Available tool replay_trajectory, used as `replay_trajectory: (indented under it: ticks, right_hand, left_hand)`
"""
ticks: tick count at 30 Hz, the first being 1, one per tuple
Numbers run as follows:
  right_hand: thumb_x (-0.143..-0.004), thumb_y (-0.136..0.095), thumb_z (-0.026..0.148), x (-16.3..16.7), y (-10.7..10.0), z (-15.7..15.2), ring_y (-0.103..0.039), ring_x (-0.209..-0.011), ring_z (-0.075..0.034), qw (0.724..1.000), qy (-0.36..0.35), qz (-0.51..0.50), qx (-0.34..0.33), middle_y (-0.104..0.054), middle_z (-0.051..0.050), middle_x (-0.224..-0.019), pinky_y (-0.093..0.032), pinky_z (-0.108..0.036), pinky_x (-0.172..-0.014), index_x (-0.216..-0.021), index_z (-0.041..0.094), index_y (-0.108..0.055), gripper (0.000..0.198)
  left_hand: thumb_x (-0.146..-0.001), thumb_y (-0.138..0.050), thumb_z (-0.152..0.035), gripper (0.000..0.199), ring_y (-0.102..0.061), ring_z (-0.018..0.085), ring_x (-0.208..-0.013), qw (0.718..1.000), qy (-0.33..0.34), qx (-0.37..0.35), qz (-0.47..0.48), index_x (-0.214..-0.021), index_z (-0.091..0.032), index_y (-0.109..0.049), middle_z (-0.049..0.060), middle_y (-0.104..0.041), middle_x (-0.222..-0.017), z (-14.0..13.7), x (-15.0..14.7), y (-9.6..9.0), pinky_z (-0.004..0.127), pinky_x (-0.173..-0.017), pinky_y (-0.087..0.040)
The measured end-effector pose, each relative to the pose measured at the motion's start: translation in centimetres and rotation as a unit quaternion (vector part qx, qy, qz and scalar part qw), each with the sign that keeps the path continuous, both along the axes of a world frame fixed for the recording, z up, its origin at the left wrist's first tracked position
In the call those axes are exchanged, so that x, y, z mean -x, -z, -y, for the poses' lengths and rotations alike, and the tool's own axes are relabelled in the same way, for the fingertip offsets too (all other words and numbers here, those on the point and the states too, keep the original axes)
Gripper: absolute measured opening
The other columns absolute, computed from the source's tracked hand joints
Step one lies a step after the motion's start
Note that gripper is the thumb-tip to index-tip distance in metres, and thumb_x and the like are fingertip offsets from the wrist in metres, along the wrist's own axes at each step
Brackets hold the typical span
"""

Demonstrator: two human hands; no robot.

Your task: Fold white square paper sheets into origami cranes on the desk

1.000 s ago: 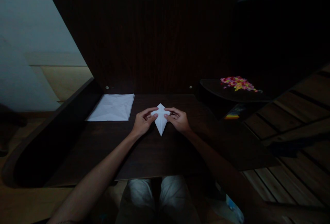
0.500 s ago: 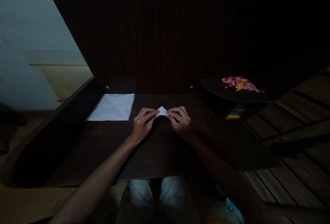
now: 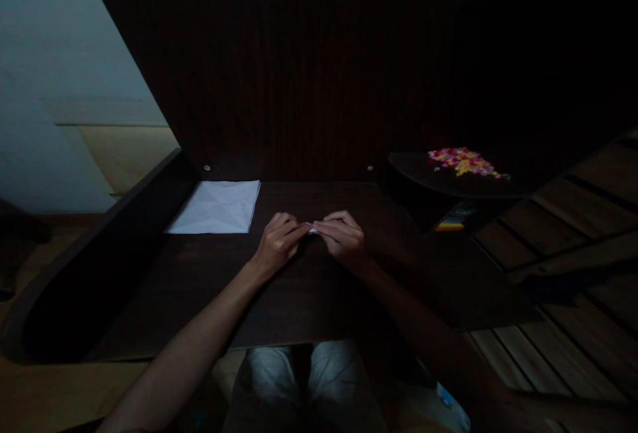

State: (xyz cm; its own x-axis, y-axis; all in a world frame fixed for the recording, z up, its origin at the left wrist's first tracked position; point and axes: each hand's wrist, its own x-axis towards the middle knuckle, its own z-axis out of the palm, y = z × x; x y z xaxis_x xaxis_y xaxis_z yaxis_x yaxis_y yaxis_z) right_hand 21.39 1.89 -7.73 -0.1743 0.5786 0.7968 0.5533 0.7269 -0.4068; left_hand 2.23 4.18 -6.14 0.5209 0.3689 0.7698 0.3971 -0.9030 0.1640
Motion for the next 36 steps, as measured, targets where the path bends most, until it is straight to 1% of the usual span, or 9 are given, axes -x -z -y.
replay_trajectory:
  ticks: [3, 6, 12, 15, 20, 27, 29, 32, 36]
  right_hand:
    - [-0.077, -0.068, 0.025, -0.1, -0.9, 0.4, -0.058, -0.096, -0.027, 0.999, 0.005, -0.009, 0.032, -0.070, -0.008, -0.104, -0.048, -0.049, -0.086, -0.113, 0.025, -0.066, 0.036]
    - [-0.071, -0.073, 0.032, -0.2, -1.7, 0.6, -0.054, -0.105, -0.027, 0.999, -0.001, -0.007, 0.048, -0.064, -0.010, -0.116, -0.044, -0.049, -0.092, -0.120, 0.023, -0.060, 0.051]
    - [-0.075, -0.069, 0.033, 0.1, -1.4, 0.3, -0.059, -0.086, -0.022, 0.988, -0.076, -0.020, 0.135, -0.069, -0.008, -0.093, -0.048, -0.038, -0.078, -0.094, 0.018, -0.067, 0.025]
    - [-0.080, -0.064, 0.033, 0.1, -1.0, 0.1, -0.060, -0.075, -0.018, 0.978, -0.093, -0.040, 0.183, -0.067, -0.006, -0.082, -0.048, -0.033, -0.072, -0.086, 0.017, -0.068, 0.018]
    - [-0.081, -0.062, 0.035, 0.0, -0.7, -0.2, -0.057, -0.061, -0.015, 0.975, -0.070, -0.039, 0.207, -0.063, -0.002, -0.067, -0.045, -0.028, -0.059, -0.072, 0.017, -0.068, 0.021]
    - [-0.087, -0.053, 0.020, -0.3, 0.0, -0.7, -0.064, -0.086, -0.020, 0.998, 0.019, 0.022, 0.054, -0.071, -0.007, -0.097, -0.049, -0.038, -0.082, -0.102, 0.024, -0.070, 0.024]
    - [-0.086, -0.052, 0.016, -0.6, 0.2, -0.6, -0.063, -0.089, -0.021, 0.996, 0.061, 0.049, 0.034, -0.070, -0.007, -0.102, -0.050, -0.038, -0.082, -0.110, 0.025, -0.068, 0.030]
    - [-0.085, -0.052, 0.014, -1.0, 0.5, -0.6, -0.061, -0.092, -0.022, 0.991, 0.102, 0.089, 0.020, -0.068, -0.007, -0.108, -0.051, -0.038, -0.083, -0.114, 0.026, -0.066, 0.034]
    - [-0.086, -0.051, 0.013, -0.7, 0.7, -0.7, -0.059, -0.096, -0.023, 0.992, 0.077, 0.102, 0.023, -0.066, -0.009, -0.111, -0.050, -0.041, -0.086, -0.117, 0.025, -0.065, 0.036]
  left_hand:
    - [-0.084, -0.057, -0.022, 0.019, -0.055, 0.019, -0.075, 0.993, -0.008, 0.097, 0.074, -0.092, -0.024, -0.074, 0.005, -0.070, -0.074, 0.0, -0.2, -0.1, 0.035, -0.069, -0.045]
    - [-0.077, -0.068, -0.032, 0.013, -0.056, 0.020, -0.073, 0.955, -0.018, 0.234, 0.182, -0.080, -0.022, -0.075, 0.005, -0.070, -0.072, -0.3, -0.5, -0.1, 0.033, -0.066, -0.047]
    - [-0.064, -0.076, -0.040, 0.030, -0.062, 0.018, -0.068, 0.847, 0.025, 0.457, 0.271, -0.081, -0.015, -0.072, 0.005, -0.070, -0.076, -0.8, -0.7, 0.1, 0.030, -0.064, -0.049]
    - [-0.062, -0.078, -0.039, 0.032, -0.063, 0.018, -0.069, 0.835, 0.039, 0.478, 0.268, -0.081, -0.014, -0.070, 0.006, -0.070, -0.078, -0.9, -0.8, 0.2, 0.030, -0.065, -0.050]
    - [-0.062, -0.078, -0.037, 0.029, -0.063, 0.019, -0.068, 0.849, 0.032, 0.472, 0.236, -0.078, -0.015, -0.071, 0.005, -0.070, -0.075, -0.9, -0.8, 0.2, 0.032, -0.067, -0.052]
    - [-0.069, -0.072, -0.033, 0.029, -0.062, 0.017, -0.079, 0.897, -0.067, 0.372, 0.230, -0.091, -0.016, -0.067, 0.007, -0.066, -0.091, -0.8, -0.8, 0.4, 0.033, -0.077, -0.051]
    - [-0.069, -0.073, -0.032, 0.033, -0.062, 0.016, -0.075, 0.888, -0.055, 0.396, 0.227, -0.095, -0.015, -0.063, 0.006, -0.065, -0.086, -0.6, -1.0, 0.5, 0.031, -0.074, -0.051]
    - [-0.067, -0.074, -0.030, 0.047, -0.062, 0.014, -0.072, 0.843, 0.039, 0.476, 0.247, -0.108, -0.015, -0.054, 0.003, -0.065, -0.082, -0.3, -1.6, 0.6, 0.029, -0.072, -0.051]
    - [-0.067, -0.074, -0.028, 0.048, -0.064, 0.016, -0.084, 0.815, 0.088, 0.492, 0.293, -0.108, -0.015, -0.053, 0.006, -0.065, -0.091, -0.3, -2.0, 0.6, 0.030, -0.078, -0.051]
